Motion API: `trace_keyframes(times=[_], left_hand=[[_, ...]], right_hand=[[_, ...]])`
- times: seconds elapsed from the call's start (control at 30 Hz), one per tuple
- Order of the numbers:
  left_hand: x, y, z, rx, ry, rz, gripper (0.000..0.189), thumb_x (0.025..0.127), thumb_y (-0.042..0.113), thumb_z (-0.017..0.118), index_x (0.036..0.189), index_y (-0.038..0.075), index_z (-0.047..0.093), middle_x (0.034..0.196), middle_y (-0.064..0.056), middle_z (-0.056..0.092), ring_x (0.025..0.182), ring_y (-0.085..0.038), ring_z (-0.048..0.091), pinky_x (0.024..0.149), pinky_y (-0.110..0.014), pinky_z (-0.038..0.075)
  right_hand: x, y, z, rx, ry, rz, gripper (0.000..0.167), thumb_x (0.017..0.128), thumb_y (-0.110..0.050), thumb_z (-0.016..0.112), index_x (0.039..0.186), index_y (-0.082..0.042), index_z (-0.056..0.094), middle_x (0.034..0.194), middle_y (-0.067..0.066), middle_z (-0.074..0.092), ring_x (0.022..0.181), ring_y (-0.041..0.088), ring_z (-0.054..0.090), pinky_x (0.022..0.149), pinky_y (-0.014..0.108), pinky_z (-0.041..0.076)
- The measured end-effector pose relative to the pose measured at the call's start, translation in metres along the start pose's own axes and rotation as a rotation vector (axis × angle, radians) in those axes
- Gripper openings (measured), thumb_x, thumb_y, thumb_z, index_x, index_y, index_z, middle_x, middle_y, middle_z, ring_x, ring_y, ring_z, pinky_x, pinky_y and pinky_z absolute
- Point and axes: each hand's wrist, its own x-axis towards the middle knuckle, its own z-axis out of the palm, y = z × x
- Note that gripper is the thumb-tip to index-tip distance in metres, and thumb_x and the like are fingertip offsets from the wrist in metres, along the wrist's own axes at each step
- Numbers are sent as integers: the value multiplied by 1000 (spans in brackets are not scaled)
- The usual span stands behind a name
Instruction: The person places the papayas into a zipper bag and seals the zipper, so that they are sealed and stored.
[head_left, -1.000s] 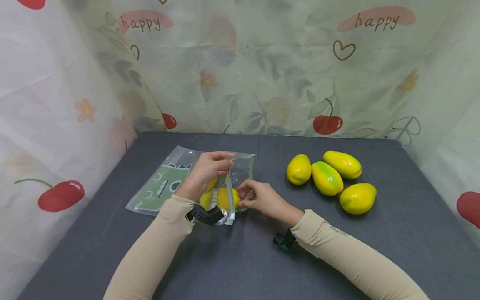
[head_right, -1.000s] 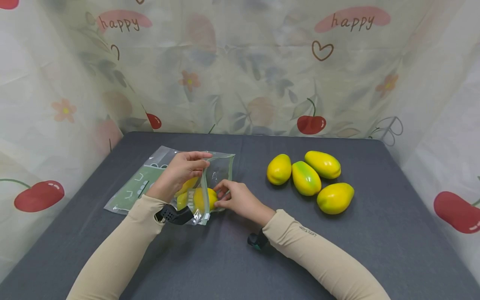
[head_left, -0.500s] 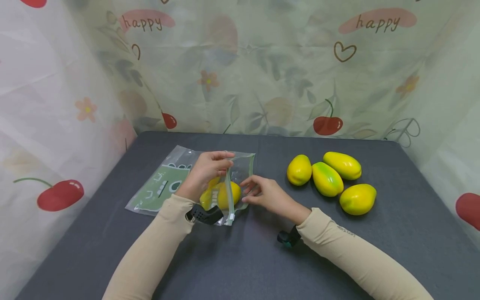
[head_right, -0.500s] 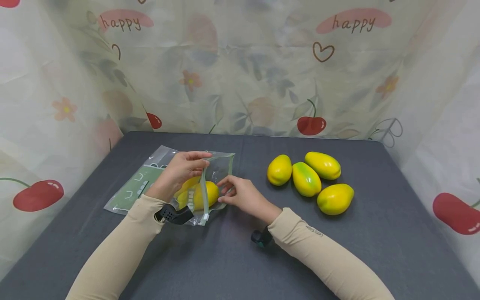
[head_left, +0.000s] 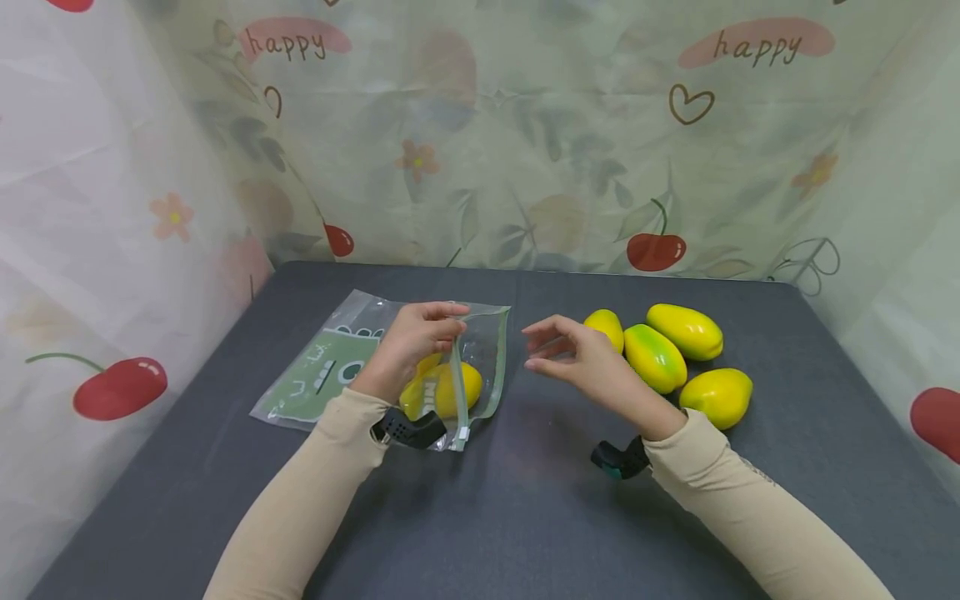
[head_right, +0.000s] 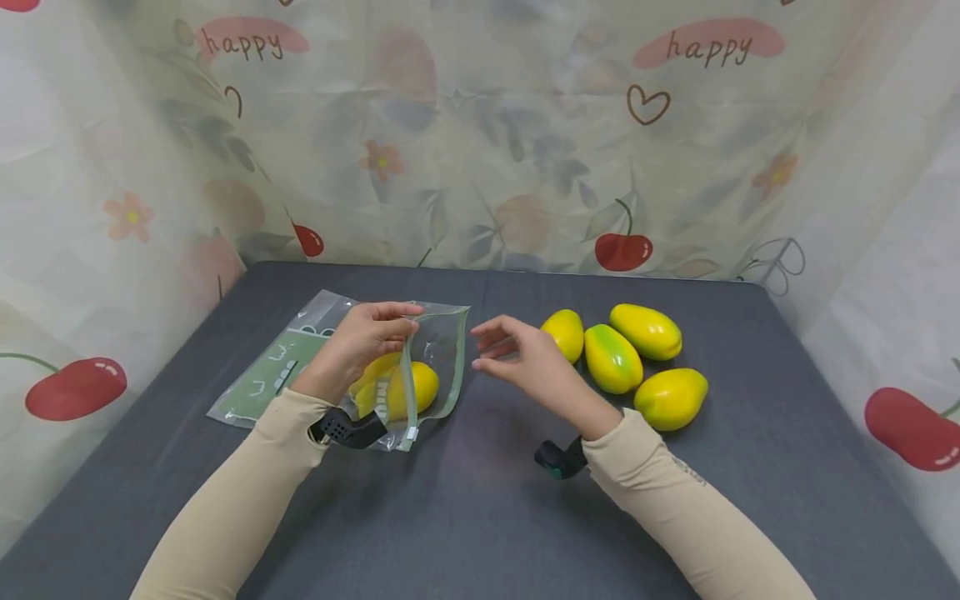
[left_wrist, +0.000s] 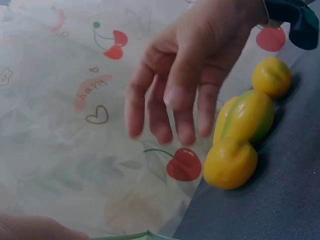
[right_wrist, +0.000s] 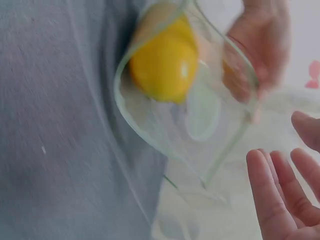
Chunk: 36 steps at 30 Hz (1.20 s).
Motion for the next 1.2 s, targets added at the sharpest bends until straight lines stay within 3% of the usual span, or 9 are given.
trace_keyframes(times=[0.23, 0.53, 0.7, 0.97, 1.2], left_hand=[[-1, 0, 0, -3, -6, -13, 32, 92, 11, 62, 124, 6, 65, 124, -9, 61, 94, -19, 57, 89, -33, 51], [-2, -1, 0, 3, -1, -13, 33, 92, 12, 62, 124, 7, 65, 125, -9, 61, 97, -22, 58, 90, -34, 50], [0, -2, -1, 1, -8, -13, 33, 92, 11, 62, 125, 6, 64, 133, -11, 57, 102, -23, 57, 93, -37, 50], [1, -3, -1, 5, -8, -8, 33, 92, 11, 62, 124, 5, 64, 134, -12, 57, 104, -24, 57, 95, -38, 49], [2, -3, -1, 3, -6, 2, 31, 92, 10, 61, 123, 6, 66, 132, -13, 58, 101, -24, 59, 88, -33, 52]], right_hand=[[-17, -2, -38, 28, 104, -68, 41, 88, -16, 71, 126, -11, 58, 120, 10, 63, 106, 24, 64, 82, 22, 54], [-45, 4, -80, -9, 273, -151, 42, 91, -9, 66, 132, -10, 55, 121, 0, 63, 106, 1, 60, 87, 13, 49], [-59, 22, -92, 27, 308, -209, 51, 90, 4, 62, 138, -8, 49, 123, -8, 61, 108, 0, 60, 86, 13, 50], [-78, 64, -99, 4, 294, -124, 53, 91, 1, 63, 141, -7, 45, 128, -12, 54, 114, -4, 54, 86, 8, 47], [-94, 95, -110, -97, 300, 7, 52, 93, -14, 64, 141, -12, 45, 128, -14, 54, 111, -14, 50, 87, 2, 41]])
